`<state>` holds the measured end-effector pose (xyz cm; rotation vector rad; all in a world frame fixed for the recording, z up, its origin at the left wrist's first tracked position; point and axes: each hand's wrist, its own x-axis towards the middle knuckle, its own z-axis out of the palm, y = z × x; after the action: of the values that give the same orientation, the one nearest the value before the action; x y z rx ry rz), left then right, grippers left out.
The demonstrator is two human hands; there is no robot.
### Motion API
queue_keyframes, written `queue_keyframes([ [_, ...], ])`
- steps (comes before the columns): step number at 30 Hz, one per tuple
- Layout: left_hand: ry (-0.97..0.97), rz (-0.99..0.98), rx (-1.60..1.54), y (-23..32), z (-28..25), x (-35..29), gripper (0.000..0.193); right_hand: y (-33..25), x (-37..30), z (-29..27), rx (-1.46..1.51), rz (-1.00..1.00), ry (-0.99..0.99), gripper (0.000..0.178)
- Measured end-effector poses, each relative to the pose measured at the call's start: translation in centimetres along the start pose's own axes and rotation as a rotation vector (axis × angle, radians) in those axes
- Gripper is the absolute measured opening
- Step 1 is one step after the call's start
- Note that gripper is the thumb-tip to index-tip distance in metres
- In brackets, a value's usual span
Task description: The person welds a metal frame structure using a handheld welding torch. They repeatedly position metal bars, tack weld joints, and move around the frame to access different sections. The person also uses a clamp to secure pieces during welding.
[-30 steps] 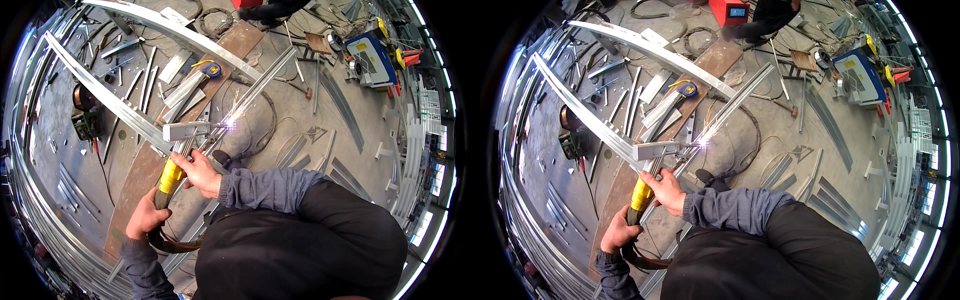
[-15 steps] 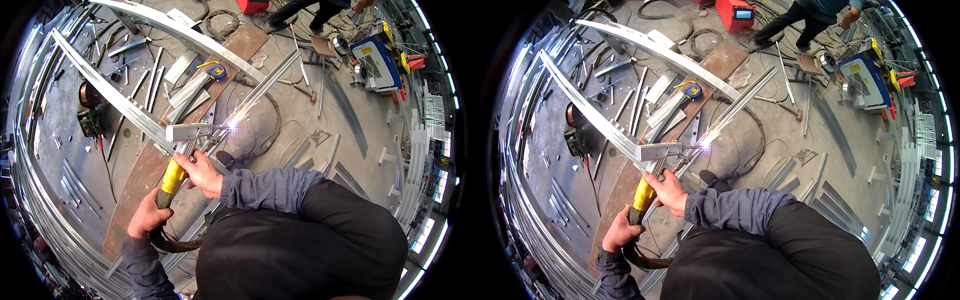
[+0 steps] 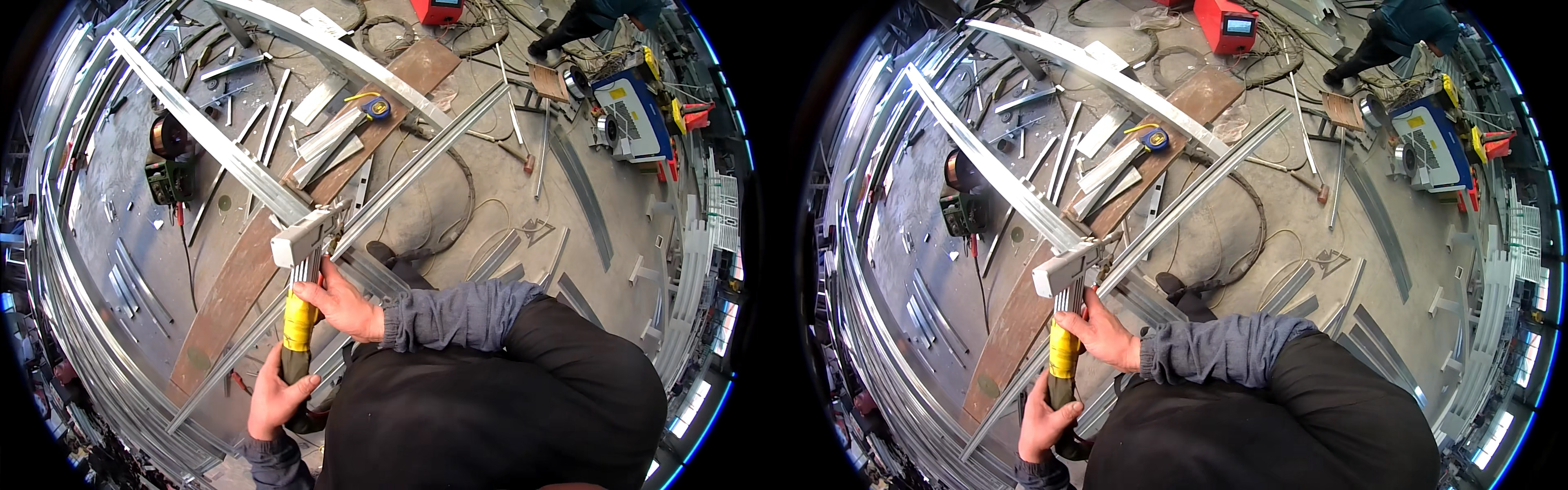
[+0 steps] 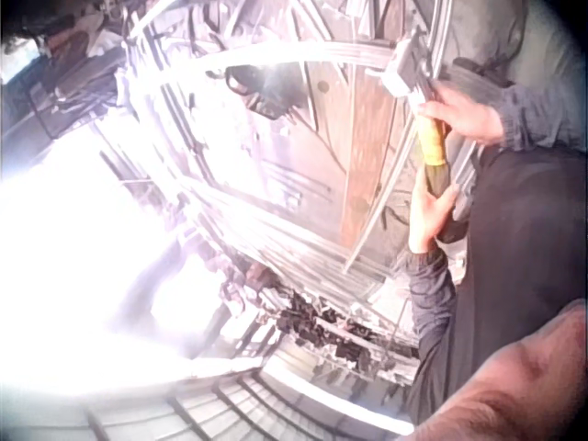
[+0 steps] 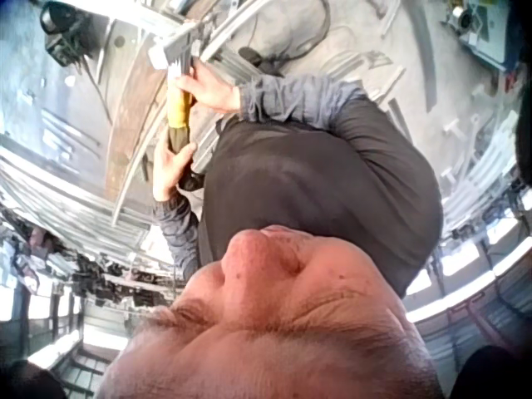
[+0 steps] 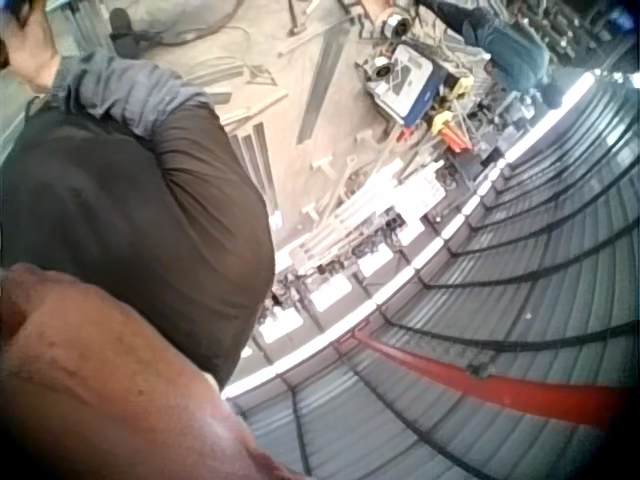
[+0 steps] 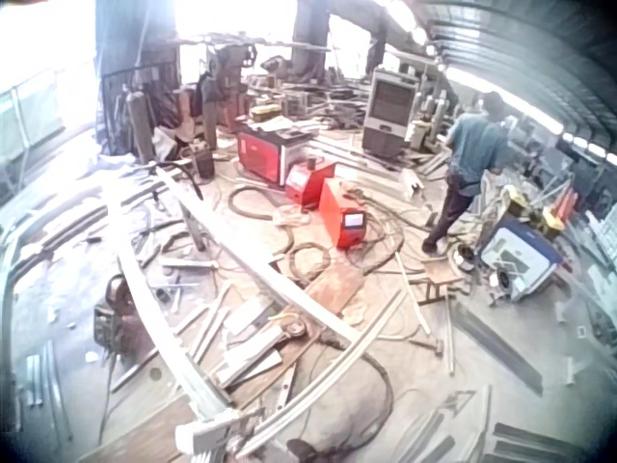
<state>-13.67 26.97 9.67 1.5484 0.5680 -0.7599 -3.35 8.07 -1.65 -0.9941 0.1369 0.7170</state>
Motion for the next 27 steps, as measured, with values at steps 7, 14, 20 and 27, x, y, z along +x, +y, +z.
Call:
queue_keyframes([
  [7,0.023,0.027,-0.443,-13.4,-1.0,-9.5,0.076,6.3,-6.7,5.0,-0.011,0.118,-0.241,0.069],
  [14,0.094,0.135,-0.225,-21.6,-4.3,-17.8,0.069,15.1,-12.4,11.6,0.088,0.403,-0.26,0.063],
  [20,0.123,0.21,0.149,-25.6,-5.9,-18.3,0.068,19.2,-14.4,13.8,0.142,0.386,-0.067,0.056],
  [27,0.212,0.323,0.434,-25.3,-4.9,-16.4,0.069,21.5,-13.9,12.6,0.196,0.272,0.178,0.055],
])
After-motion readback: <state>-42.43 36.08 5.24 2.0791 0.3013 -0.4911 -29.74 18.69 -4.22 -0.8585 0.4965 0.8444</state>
